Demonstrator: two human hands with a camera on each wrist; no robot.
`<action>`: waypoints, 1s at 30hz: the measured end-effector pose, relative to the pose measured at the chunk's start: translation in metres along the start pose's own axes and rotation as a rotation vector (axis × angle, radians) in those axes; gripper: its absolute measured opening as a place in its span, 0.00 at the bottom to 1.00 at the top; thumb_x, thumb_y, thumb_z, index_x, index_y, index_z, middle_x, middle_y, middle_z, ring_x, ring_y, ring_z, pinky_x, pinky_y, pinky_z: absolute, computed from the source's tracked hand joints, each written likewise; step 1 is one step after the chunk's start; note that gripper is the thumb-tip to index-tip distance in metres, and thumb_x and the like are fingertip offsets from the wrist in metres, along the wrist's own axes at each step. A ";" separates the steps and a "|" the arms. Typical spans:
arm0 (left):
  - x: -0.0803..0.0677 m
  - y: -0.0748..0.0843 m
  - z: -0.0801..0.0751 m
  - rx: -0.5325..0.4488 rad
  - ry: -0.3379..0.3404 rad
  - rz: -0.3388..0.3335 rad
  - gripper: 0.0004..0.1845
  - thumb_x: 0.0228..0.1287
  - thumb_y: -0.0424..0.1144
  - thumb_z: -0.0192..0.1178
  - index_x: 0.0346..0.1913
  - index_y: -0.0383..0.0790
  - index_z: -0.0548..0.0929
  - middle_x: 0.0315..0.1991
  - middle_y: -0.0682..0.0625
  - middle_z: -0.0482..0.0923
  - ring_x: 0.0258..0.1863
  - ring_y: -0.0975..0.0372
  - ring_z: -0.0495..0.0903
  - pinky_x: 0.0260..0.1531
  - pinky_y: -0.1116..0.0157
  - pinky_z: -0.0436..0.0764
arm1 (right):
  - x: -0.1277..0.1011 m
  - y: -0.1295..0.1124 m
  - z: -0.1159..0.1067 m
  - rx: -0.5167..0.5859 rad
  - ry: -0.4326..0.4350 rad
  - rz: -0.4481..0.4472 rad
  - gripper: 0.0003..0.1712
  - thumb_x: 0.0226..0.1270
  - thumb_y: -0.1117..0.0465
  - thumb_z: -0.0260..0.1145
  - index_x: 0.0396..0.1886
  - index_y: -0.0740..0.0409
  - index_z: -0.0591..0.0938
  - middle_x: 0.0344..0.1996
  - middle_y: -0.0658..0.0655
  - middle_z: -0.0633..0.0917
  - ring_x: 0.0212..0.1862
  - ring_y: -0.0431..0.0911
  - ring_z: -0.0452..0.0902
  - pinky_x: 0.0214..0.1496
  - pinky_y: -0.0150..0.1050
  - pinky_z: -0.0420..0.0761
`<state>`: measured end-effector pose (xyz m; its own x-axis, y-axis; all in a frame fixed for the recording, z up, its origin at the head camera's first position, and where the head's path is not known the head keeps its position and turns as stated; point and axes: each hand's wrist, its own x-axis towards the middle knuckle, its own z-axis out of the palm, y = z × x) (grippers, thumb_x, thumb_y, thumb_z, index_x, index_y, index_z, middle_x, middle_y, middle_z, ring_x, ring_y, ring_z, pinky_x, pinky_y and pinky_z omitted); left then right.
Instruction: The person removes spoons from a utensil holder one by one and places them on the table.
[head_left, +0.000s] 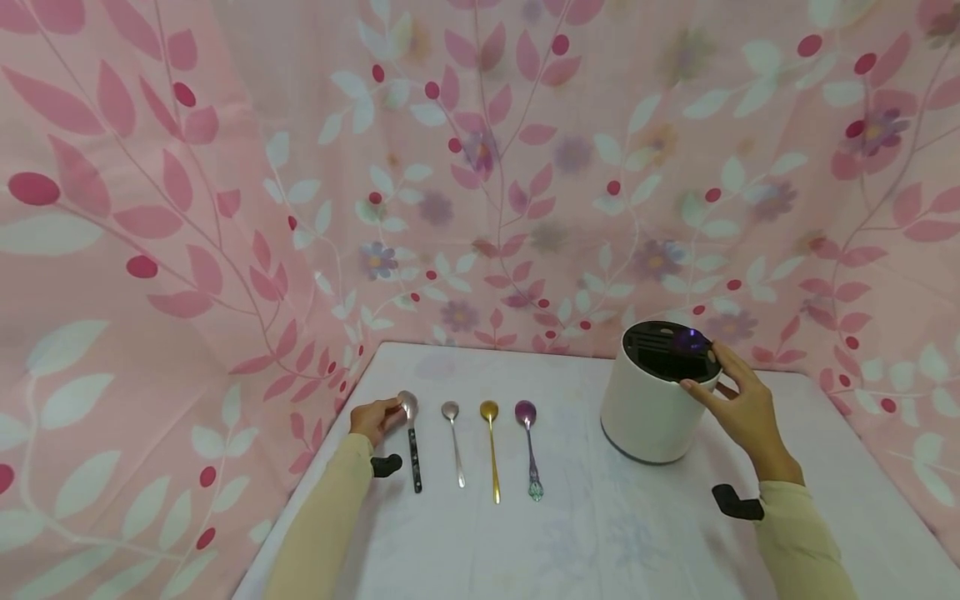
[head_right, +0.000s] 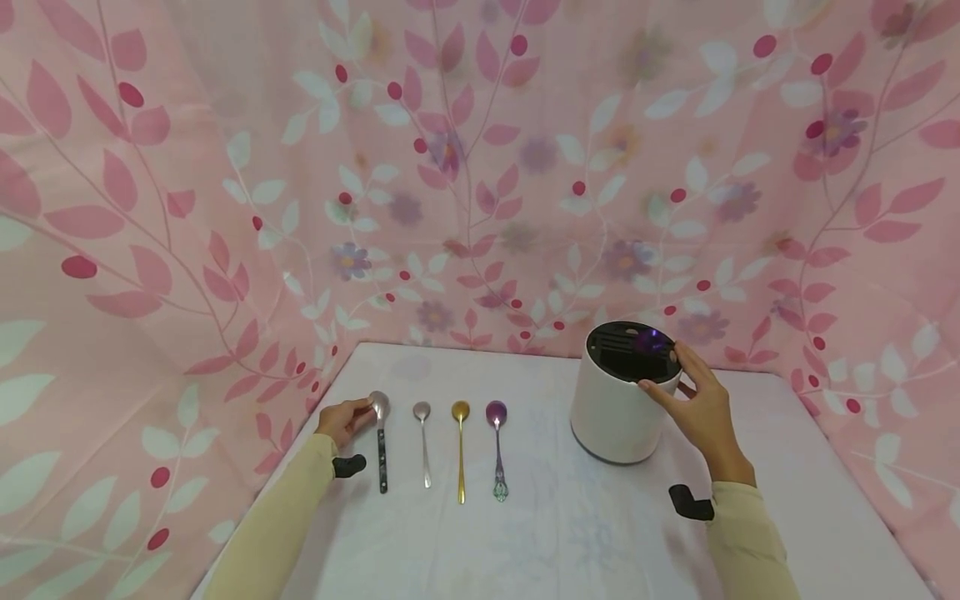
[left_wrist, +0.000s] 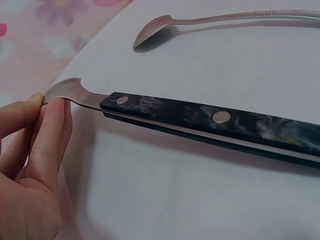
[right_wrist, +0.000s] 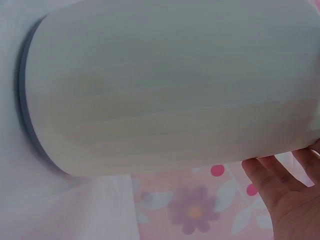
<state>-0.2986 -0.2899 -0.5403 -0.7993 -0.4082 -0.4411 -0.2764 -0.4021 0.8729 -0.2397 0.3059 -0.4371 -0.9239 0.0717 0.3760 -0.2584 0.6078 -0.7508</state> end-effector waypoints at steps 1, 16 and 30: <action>0.000 0.000 0.000 -0.005 -0.005 0.002 0.20 0.56 0.24 0.69 0.53 0.24 0.79 0.34 0.44 0.82 0.32 0.59 0.86 0.42 0.64 0.84 | 0.000 0.000 0.000 -0.001 0.001 0.001 0.49 0.61 0.47 0.72 0.77 0.43 0.56 0.75 0.49 0.57 0.71 0.59 0.59 0.55 0.22 0.68; 0.000 -0.008 0.007 0.003 0.014 0.021 0.20 0.54 0.21 0.68 0.52 0.22 0.79 0.32 0.44 0.83 0.32 0.59 0.87 0.40 0.65 0.84 | 0.000 0.002 0.001 -0.010 -0.002 0.005 0.49 0.62 0.47 0.71 0.76 0.34 0.54 0.75 0.46 0.56 0.72 0.58 0.57 0.56 0.20 0.67; -0.002 -0.013 0.005 0.110 0.061 0.064 0.22 0.55 0.25 0.70 0.53 0.22 0.80 0.41 0.38 0.83 0.27 0.61 0.86 0.36 0.67 0.85 | 0.000 0.003 0.003 -0.014 0.006 0.002 0.48 0.62 0.48 0.72 0.76 0.34 0.55 0.75 0.45 0.57 0.72 0.57 0.57 0.54 0.17 0.66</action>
<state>-0.2963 -0.2796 -0.5493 -0.7842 -0.4804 -0.3926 -0.2851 -0.2830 0.9158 -0.2411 0.3060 -0.4412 -0.9227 0.0776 0.3777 -0.2524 0.6190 -0.7437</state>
